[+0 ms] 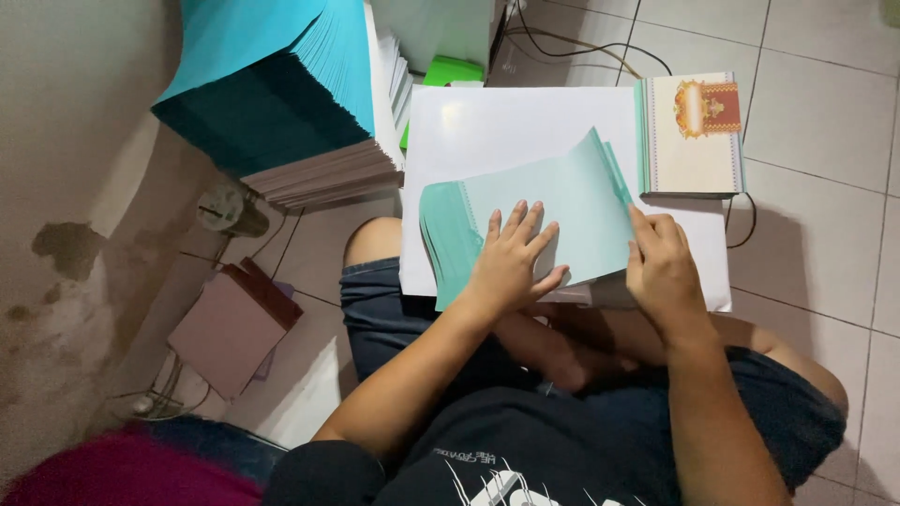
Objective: The person sits on the floor and folds a light blue cover around a small book, pressing the crease to secure it. They repeat this process with multiple books, stacking the finished ones on a white surface.
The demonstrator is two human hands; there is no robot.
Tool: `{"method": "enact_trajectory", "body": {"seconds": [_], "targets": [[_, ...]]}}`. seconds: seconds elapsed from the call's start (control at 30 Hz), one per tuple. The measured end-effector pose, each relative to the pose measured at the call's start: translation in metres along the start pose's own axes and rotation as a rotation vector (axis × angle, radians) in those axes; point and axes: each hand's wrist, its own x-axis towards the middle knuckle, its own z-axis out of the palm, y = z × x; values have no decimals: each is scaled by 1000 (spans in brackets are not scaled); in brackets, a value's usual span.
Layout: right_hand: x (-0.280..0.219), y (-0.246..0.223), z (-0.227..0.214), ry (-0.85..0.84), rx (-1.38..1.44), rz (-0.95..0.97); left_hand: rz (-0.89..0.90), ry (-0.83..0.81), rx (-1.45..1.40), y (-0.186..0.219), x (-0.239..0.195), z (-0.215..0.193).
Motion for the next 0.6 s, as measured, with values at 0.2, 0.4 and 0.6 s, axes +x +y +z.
{"method": "enact_trajectory", "body": {"seconds": [0.2, 0.4, 0.6], "targets": [[8, -32, -9, -353, 799, 15, -16, -44, -20, -15, -1, 17], [-10, -1, 56, -328, 226, -243, -323, 231, -1069, -25, 9, -35], [-18, -10, 63, -230, 24, -250, -226, 85, -19, -15, 8, -34]]}}
